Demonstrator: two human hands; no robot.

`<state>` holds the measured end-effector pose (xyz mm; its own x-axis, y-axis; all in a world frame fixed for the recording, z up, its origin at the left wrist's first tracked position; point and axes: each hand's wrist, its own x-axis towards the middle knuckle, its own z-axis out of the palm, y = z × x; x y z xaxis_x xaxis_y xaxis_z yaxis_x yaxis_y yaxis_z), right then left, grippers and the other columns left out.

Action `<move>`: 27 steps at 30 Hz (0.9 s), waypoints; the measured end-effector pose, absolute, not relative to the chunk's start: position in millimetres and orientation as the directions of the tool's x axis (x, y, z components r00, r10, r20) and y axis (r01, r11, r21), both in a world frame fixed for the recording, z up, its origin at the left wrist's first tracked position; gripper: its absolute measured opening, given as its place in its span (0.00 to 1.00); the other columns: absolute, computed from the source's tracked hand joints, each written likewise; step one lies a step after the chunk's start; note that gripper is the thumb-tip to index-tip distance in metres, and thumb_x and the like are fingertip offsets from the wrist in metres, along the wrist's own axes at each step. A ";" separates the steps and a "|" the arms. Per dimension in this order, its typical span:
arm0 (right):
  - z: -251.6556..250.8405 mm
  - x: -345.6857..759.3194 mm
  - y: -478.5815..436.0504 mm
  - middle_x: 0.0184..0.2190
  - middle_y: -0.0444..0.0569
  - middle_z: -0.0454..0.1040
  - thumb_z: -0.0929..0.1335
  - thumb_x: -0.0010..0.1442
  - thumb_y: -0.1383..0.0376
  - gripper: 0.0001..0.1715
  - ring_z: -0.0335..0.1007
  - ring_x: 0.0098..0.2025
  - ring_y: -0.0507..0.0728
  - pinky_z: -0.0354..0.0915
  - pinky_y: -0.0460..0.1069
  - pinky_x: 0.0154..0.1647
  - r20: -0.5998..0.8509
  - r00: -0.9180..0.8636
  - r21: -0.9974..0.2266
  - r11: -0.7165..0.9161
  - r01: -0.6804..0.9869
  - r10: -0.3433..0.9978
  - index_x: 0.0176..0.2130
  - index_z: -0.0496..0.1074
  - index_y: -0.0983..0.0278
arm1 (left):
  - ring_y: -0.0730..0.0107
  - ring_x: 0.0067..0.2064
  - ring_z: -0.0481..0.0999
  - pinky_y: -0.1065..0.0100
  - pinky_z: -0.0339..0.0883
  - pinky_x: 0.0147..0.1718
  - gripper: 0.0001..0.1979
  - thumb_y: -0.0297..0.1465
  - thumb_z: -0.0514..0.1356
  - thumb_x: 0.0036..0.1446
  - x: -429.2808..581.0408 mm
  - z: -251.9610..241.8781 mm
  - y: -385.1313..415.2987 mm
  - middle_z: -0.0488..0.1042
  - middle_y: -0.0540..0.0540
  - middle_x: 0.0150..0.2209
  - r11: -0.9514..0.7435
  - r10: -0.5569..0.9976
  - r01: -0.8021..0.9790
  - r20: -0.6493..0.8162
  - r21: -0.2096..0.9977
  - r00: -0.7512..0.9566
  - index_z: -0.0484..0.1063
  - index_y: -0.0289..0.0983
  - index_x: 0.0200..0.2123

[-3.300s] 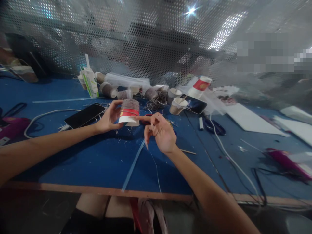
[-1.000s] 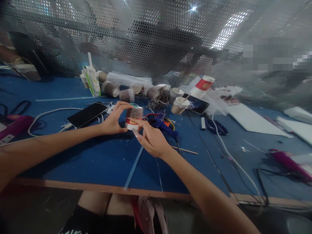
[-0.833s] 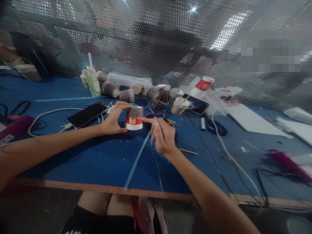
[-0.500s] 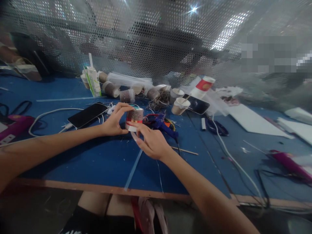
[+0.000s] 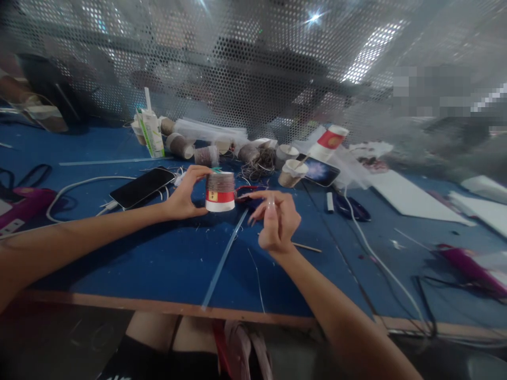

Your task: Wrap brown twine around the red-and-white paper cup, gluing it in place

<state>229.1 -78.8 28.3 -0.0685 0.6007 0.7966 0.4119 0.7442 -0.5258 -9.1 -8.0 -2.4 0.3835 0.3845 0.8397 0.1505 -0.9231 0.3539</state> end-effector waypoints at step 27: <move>35.2 223.9 -66.9 0.62 0.62 0.62 0.74 0.54 0.48 0.56 0.60 0.66 0.72 0.56 0.72 0.66 0.692 -0.493 -0.068 0.728 0.683 0.527 0.68 0.42 0.56 | 0.46 0.64 0.65 0.43 0.63 0.62 0.46 0.39 0.69 0.52 -8.6 -6.0 -6.8 0.62 0.32 0.61 -0.953 0.296 0.085 0.822 0.292 0.486 0.46 0.39 0.67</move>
<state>223.9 -66.9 35.2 -0.4927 0.5273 0.6923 0.6826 0.7276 -0.0684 -8.6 -6.8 -6.0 0.4861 0.2958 0.8223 0.0852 -0.9525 0.2923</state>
